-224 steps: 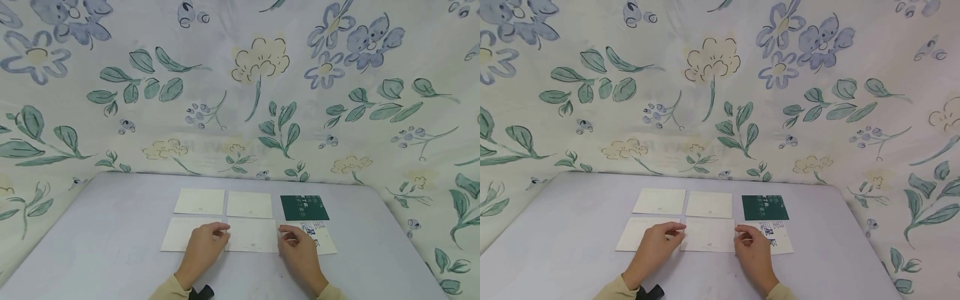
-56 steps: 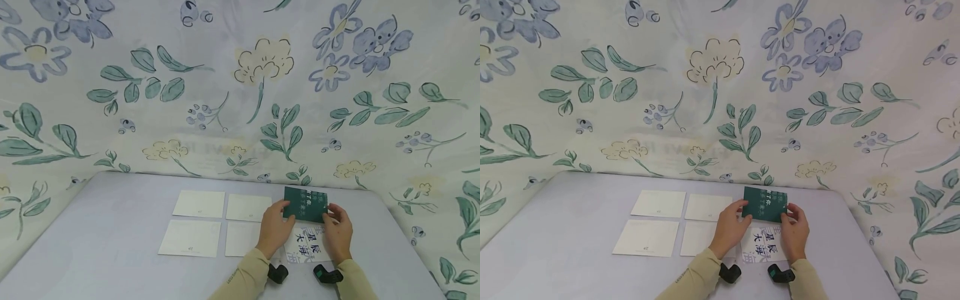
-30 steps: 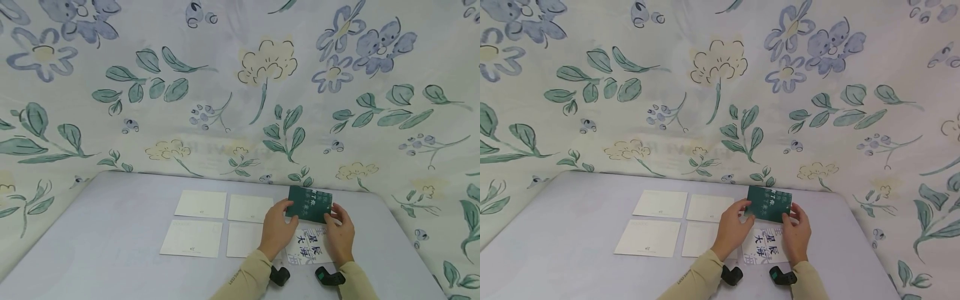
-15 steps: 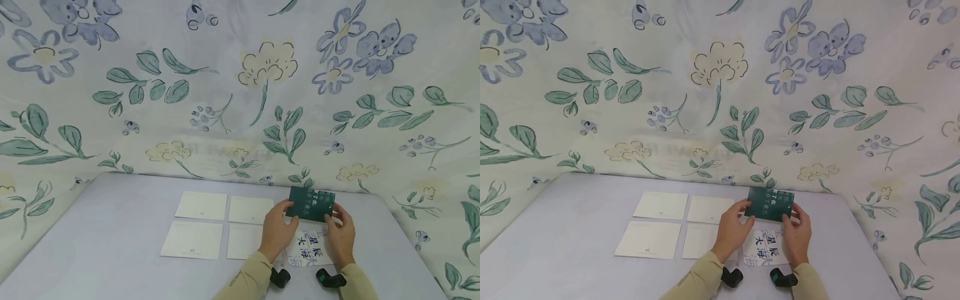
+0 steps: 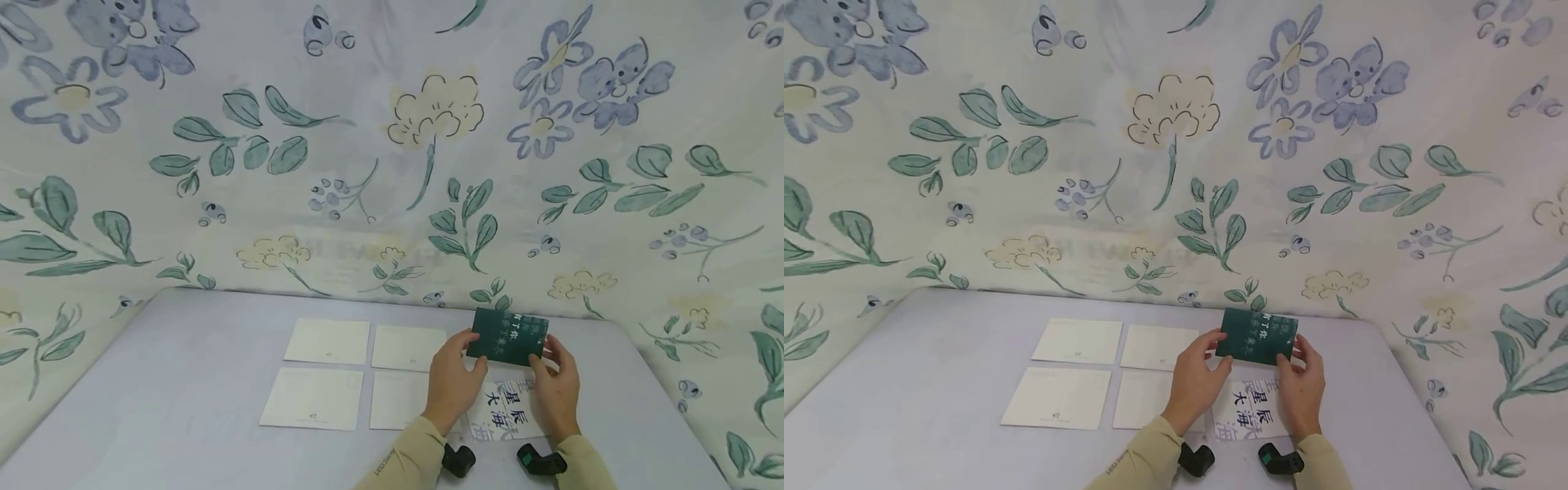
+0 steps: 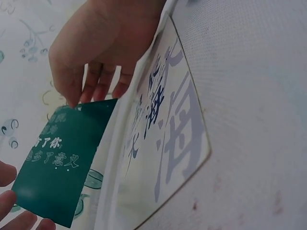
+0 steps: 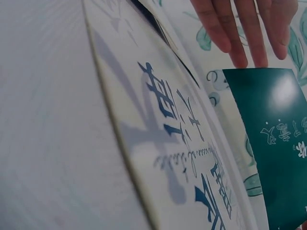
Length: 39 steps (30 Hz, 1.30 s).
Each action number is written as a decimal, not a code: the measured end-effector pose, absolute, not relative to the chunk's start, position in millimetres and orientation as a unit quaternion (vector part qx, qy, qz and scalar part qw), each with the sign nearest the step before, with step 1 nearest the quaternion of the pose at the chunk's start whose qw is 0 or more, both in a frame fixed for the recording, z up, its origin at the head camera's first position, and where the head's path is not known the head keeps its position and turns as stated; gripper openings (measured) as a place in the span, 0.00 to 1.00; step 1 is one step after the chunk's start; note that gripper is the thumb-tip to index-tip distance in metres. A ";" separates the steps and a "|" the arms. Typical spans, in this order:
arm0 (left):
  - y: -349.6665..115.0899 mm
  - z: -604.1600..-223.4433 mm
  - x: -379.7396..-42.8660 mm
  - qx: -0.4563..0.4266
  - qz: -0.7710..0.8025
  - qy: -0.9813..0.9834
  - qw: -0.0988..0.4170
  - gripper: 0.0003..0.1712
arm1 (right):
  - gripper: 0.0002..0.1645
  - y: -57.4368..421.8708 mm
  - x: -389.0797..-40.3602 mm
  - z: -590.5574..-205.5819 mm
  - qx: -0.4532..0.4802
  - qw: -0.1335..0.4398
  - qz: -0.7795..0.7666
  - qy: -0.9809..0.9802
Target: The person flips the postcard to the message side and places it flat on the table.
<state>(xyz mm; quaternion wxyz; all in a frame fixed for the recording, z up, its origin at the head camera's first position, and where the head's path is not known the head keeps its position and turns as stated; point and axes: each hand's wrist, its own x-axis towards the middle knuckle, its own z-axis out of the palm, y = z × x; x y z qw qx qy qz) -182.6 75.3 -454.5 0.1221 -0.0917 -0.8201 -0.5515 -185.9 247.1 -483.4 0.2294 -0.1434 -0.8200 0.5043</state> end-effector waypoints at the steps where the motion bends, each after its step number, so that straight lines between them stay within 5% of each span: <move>1: 75.7 -454.8 -182.1 -0.091 -0.552 -0.820 0.121 0.21 | 0.32 247.4 -185.0 -483.7 -0.142 0.231 0.503 -0.821; 39: 76.4 -452.8 -183.8 -0.074 -0.554 -0.815 0.152 0.22 | 0.30 248.7 -186.0 -483.9 -0.133 0.236 0.524 -0.808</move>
